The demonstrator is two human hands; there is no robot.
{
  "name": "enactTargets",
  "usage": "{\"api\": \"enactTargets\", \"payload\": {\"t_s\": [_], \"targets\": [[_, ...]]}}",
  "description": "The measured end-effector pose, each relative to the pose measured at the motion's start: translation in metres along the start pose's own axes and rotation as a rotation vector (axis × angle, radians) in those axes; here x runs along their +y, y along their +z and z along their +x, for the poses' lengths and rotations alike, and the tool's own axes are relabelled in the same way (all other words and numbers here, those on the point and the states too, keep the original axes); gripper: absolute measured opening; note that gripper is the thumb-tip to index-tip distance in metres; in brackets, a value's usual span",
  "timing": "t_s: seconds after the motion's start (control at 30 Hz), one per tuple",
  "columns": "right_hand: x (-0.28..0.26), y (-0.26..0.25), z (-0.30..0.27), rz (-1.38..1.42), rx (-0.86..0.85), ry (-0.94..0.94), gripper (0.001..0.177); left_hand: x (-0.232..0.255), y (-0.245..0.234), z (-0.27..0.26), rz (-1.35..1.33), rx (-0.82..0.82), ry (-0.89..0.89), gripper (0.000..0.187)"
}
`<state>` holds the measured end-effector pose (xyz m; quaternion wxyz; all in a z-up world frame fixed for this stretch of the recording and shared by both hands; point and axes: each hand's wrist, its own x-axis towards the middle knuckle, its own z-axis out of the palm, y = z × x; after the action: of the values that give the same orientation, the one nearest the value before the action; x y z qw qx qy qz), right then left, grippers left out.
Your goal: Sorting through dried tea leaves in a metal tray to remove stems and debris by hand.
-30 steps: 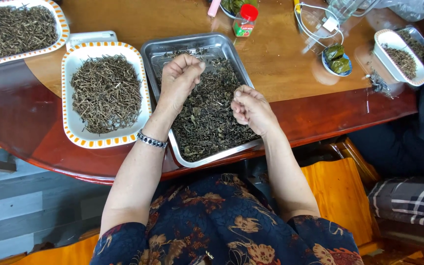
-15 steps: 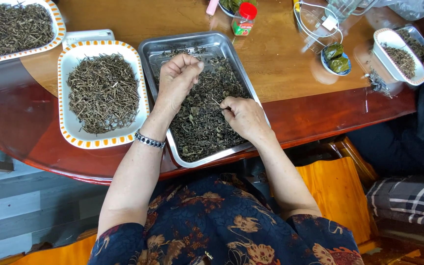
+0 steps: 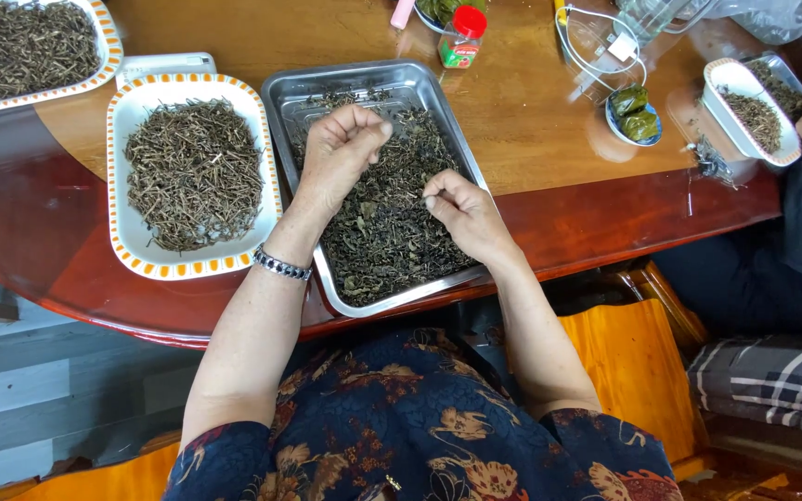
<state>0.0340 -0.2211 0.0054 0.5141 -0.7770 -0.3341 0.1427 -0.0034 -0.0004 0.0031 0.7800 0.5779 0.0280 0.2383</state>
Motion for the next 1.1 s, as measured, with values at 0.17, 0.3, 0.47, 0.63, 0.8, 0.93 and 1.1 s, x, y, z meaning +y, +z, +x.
{"api": "enactTargets", "payload": {"t_s": [0.17, 0.3, 0.47, 0.63, 0.8, 0.93, 1.1], "targets": [[-0.004, -0.001, 0.0, 0.398, -0.028, 0.094, 0.007, 0.023, 0.009, -0.014, 0.157, -0.169, 0.006, 0.005], [-0.002, 0.0, 0.003, 0.598, 0.004, 0.144, 0.009, 0.022, 0.009, -0.019, 0.275, -0.316, -0.046, 0.009], [0.002, 0.003, 0.006, 0.805, -0.024, 0.173, 0.01, 0.02, 0.009, -0.025, 0.303, -0.449, -0.071, 0.016], [0.004, 0.005, 0.009, 0.967, -0.037, 0.205, 0.01, 0.01, 0.014, -0.026, 0.284, -0.513, 0.032, 0.024], [0.002, 0.016, 0.011, 0.955, 0.0, 0.222, 0.007, 0.01, 0.019, -0.029, 0.319, -0.495, 0.203, 0.02], [-0.002, 0.02, 0.017, 0.941, 0.03, 0.207, 0.007, 0.011, 0.02, -0.028, 0.367, -0.476, 0.264, 0.015], [-0.019, 0.024, 0.023, 0.816, 0.125, 0.1, 0.004, 0.006, 0.019, -0.026, 0.357, -0.386, 0.271, 0.012]]}}
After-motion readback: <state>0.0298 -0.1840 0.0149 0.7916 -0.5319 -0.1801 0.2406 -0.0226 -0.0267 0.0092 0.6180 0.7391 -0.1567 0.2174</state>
